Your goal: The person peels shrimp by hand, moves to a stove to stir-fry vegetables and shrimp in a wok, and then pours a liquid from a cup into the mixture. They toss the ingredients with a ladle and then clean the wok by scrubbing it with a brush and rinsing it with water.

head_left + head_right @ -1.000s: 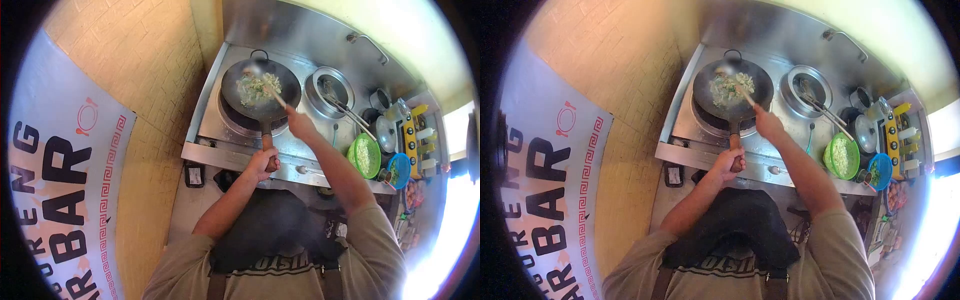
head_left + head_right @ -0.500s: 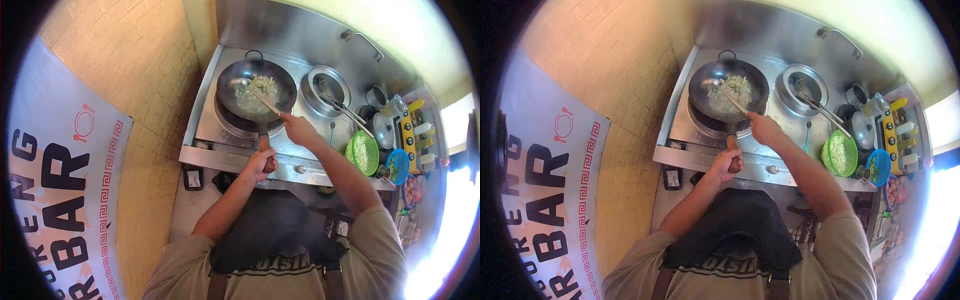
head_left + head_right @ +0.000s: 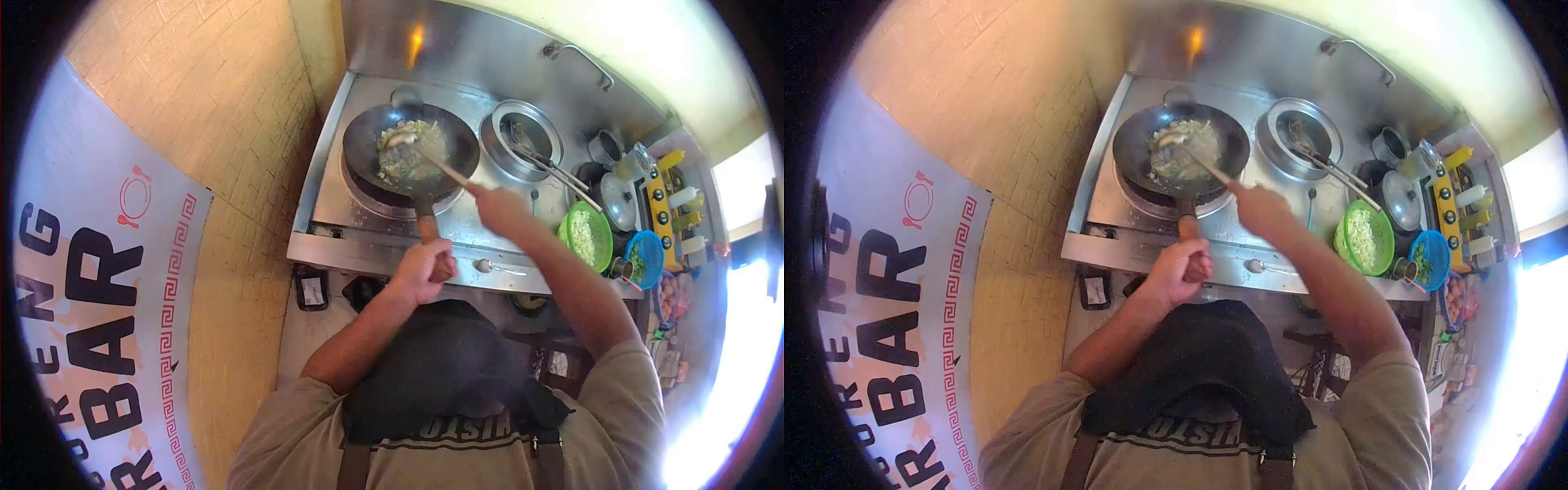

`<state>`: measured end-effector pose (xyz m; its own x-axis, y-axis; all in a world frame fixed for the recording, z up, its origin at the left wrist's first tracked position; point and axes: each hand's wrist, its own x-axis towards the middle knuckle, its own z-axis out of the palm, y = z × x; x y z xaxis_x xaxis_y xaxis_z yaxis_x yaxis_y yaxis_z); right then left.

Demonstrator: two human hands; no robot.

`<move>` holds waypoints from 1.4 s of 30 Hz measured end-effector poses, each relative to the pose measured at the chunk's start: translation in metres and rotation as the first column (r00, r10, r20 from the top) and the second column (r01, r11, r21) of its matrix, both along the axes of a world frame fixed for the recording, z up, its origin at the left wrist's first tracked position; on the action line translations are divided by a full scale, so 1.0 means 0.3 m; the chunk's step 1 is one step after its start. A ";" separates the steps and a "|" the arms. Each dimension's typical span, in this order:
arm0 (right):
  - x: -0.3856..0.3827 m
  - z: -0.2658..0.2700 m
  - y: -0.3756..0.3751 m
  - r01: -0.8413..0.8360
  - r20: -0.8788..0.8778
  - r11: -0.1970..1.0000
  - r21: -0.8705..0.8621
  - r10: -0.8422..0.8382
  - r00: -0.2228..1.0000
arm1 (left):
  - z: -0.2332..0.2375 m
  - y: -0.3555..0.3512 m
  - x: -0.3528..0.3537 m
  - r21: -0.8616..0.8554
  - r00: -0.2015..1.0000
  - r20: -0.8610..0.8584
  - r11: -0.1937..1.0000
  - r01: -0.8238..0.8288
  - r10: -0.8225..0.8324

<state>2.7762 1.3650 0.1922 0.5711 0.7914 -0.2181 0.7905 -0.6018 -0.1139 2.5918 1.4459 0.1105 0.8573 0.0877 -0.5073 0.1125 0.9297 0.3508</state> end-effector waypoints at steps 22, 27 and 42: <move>-0.016 -0.057 0.049 0.110 -0.141 0.994 -0.002 -0.110 0.984 | -0.182 0.079 0.043 0.050 0.999 0.028 0.999 -0.018 0.017; -0.095 0.072 -0.099 0.040 -0.042 0.986 -0.160 -0.047 0.998 | -0.212 0.103 0.025 0.083 0.999 -0.023 0.996 0.033 -0.031; -0.071 -0.025 0.057 0.014 -0.123 0.996 -0.089 -0.025 0.992 | -0.223 0.089 0.037 0.008 1.000 0.022 1.000 0.000 0.000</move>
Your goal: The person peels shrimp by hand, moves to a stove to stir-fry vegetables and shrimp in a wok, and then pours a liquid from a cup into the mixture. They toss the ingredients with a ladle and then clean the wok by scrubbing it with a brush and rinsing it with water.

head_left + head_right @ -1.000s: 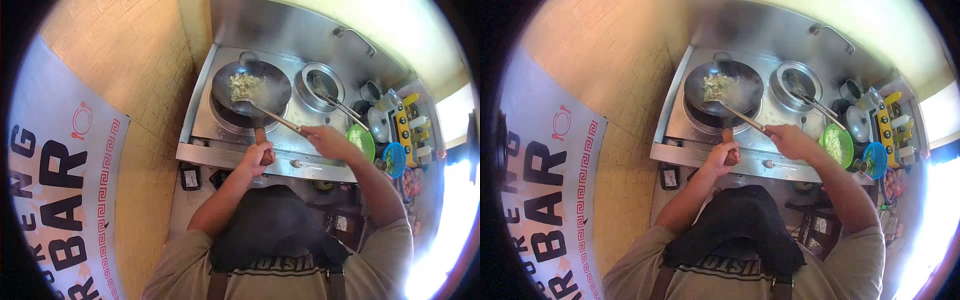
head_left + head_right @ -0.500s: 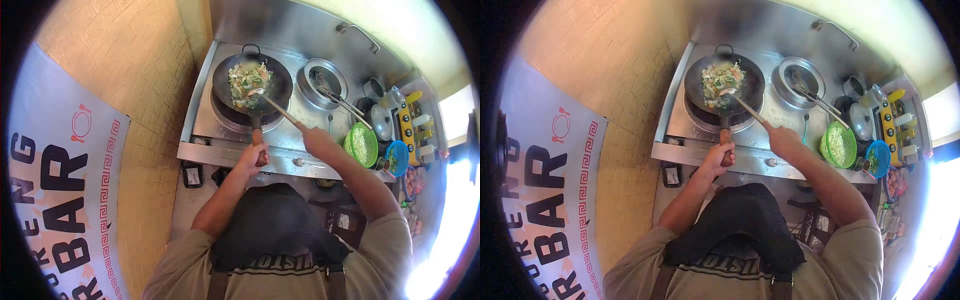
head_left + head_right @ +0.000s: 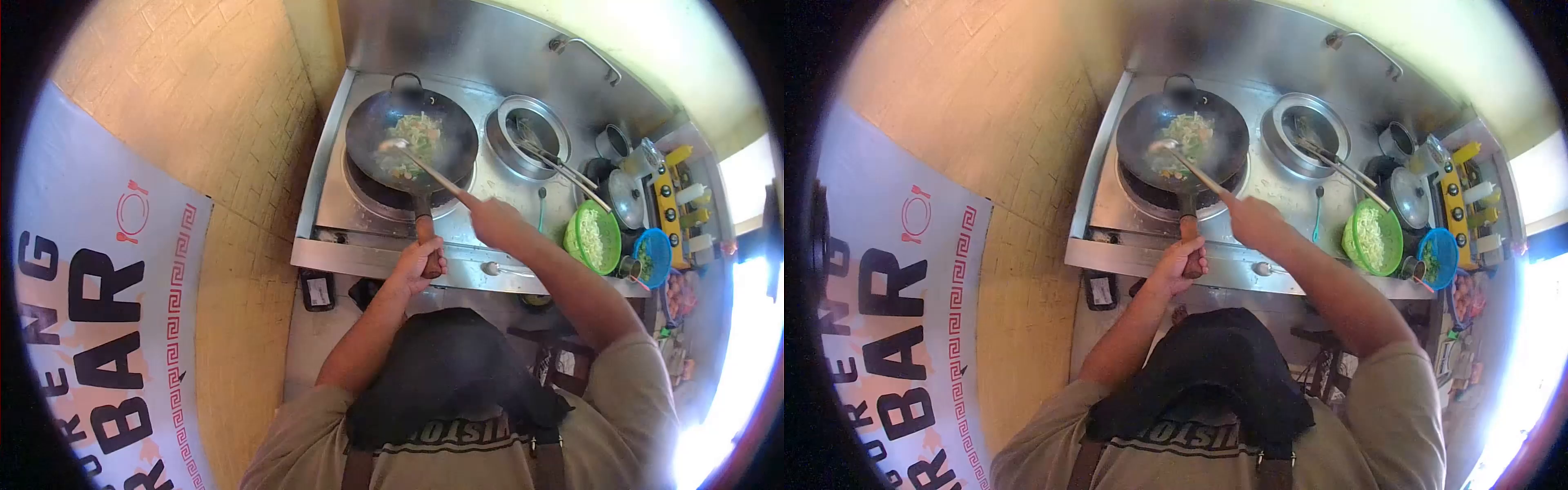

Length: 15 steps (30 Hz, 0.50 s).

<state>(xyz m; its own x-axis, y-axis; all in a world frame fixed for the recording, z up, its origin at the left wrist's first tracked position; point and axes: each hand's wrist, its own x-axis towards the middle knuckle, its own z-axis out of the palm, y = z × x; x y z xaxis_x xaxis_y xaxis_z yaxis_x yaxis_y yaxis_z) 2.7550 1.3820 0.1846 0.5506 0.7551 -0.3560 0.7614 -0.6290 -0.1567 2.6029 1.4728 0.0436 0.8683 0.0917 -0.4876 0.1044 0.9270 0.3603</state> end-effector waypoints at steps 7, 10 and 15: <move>0.125 -0.001 -0.059 0.034 0.095 0.996 0.085 -0.043 0.995 | -0.042 0.015 -0.060 0.029 0.969 0.204 0.991 0.133 -0.137; 0.204 -0.018 -0.044 0.075 0.130 0.980 0.185 -0.100 0.986 | -0.177 -0.019 -0.195 0.110 0.856 0.390 0.940 0.323 -0.340; 0.334 -0.136 -0.005 0.163 0.114 0.955 0.249 -0.196 0.974 | -0.422 -0.169 -0.501 0.698 0.629 -0.350 0.254 0.669 -0.694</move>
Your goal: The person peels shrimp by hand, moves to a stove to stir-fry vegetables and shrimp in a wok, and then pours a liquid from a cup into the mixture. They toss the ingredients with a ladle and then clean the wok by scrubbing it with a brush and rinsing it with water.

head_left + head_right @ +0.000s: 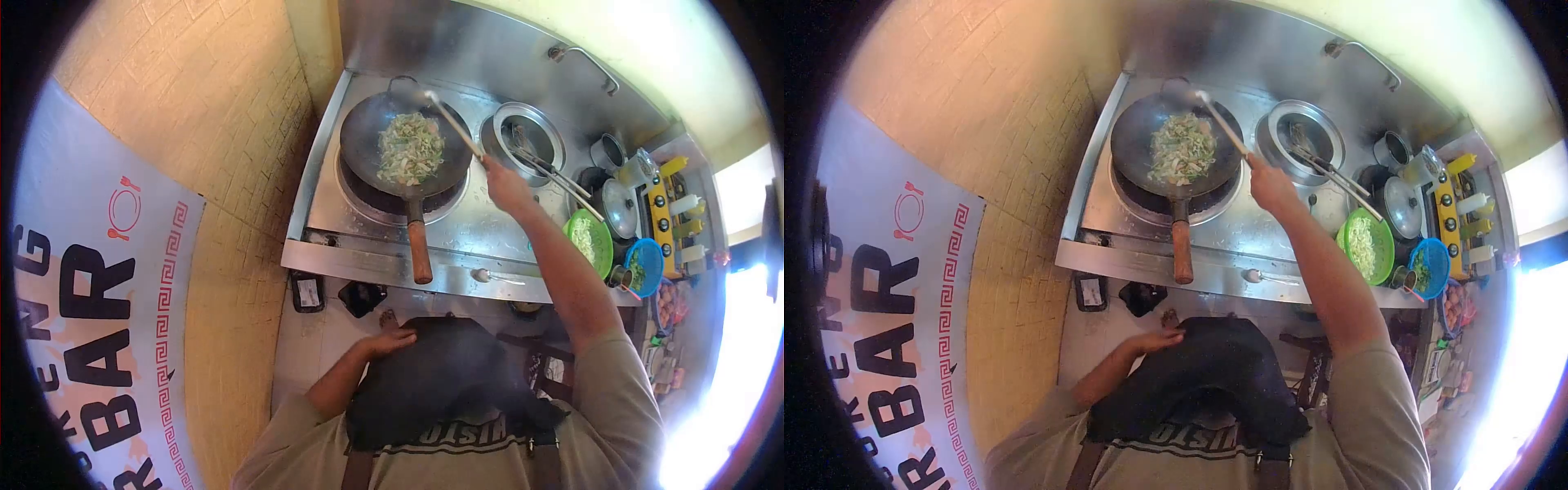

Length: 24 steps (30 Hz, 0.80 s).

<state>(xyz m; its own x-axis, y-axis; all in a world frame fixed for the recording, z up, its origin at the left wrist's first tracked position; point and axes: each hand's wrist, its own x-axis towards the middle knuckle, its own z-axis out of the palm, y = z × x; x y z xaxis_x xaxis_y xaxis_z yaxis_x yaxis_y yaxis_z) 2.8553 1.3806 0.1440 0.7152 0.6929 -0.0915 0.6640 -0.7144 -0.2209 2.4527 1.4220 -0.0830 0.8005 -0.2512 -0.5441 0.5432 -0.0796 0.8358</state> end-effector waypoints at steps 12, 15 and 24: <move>-0.078 0.059 0.050 -0.080 -0.277 0.977 0.200 0.135 0.951 | -0.265 -0.015 -0.141 0.079 0.409 -0.713 0.644 -0.761 0.570; -0.107 0.184 -0.029 -0.230 -0.215 0.969 0.086 0.244 0.946 | -0.392 0.059 -0.009 -0.139 0.383 -0.641 0.391 -0.910 0.665; -0.304 0.378 -0.249 -0.178 -0.194 0.972 -0.152 0.147 0.970 | -0.341 0.132 0.173 -0.273 0.325 -0.667 0.185 -0.944 0.670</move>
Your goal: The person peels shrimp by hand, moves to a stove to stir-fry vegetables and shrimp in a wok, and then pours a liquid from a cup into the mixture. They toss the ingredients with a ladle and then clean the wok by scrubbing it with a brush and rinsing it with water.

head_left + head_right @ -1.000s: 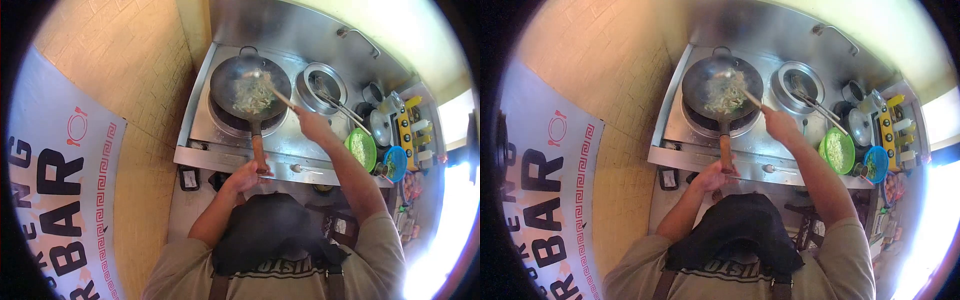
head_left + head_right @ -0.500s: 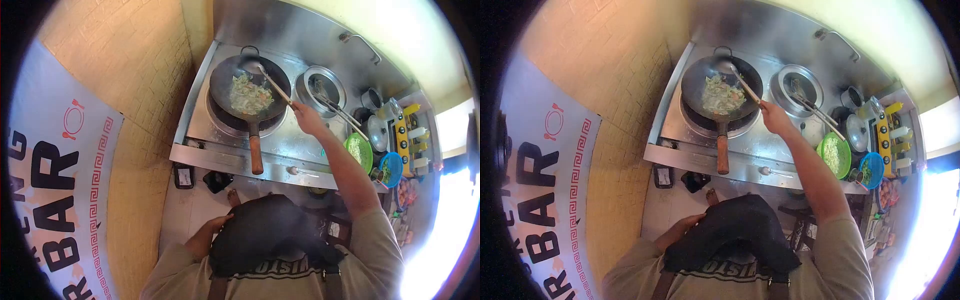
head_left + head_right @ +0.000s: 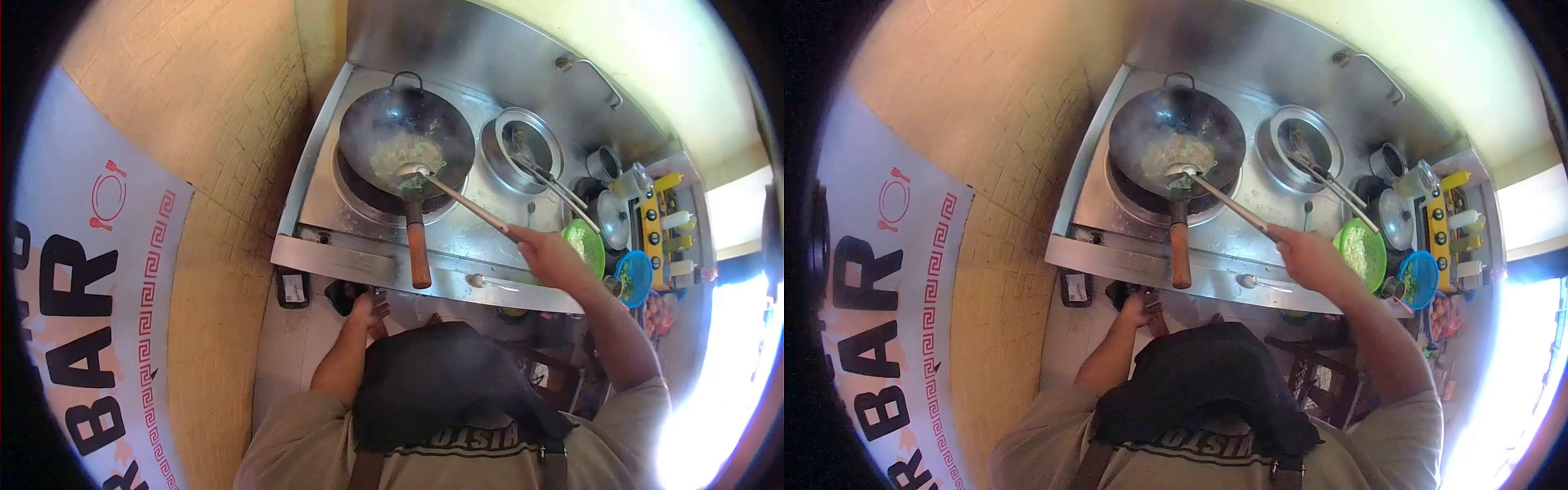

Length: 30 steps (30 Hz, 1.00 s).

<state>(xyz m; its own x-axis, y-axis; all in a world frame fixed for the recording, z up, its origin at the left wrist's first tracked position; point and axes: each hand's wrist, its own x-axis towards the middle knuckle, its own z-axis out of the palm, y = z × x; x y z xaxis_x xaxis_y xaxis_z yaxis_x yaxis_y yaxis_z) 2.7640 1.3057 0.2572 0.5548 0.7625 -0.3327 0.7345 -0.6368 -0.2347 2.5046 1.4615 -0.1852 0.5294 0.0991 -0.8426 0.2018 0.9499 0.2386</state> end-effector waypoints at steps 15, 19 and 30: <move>0.074 -0.072 -0.062 -0.017 0.129 0.994 0.108 0.003 0.992 | 0.071 0.011 -0.055 -0.110 1.000 -0.027 0.994 0.001 -0.004; 0.034 -0.003 -0.081 -0.026 0.224 0.994 -0.103 0.049 0.973 | -0.041 0.002 -0.052 -0.110 0.972 0.086 0.968 0.226 -0.217; 0.127 -0.369 0.169 -0.030 0.055 0.983 0.179 0.021 0.998 | -0.331 -0.175 0.115 0.407 0.421 -0.656 0.176 0.896 -0.626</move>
<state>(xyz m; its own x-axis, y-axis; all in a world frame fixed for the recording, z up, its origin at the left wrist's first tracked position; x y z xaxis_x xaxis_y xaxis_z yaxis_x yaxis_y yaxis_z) 2.8021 1.3563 0.1464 0.5475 0.8213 -0.1601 0.7642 -0.5687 -0.3041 2.5391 1.4091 -0.2844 0.4293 0.3256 -0.8424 0.9031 -0.1409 0.4057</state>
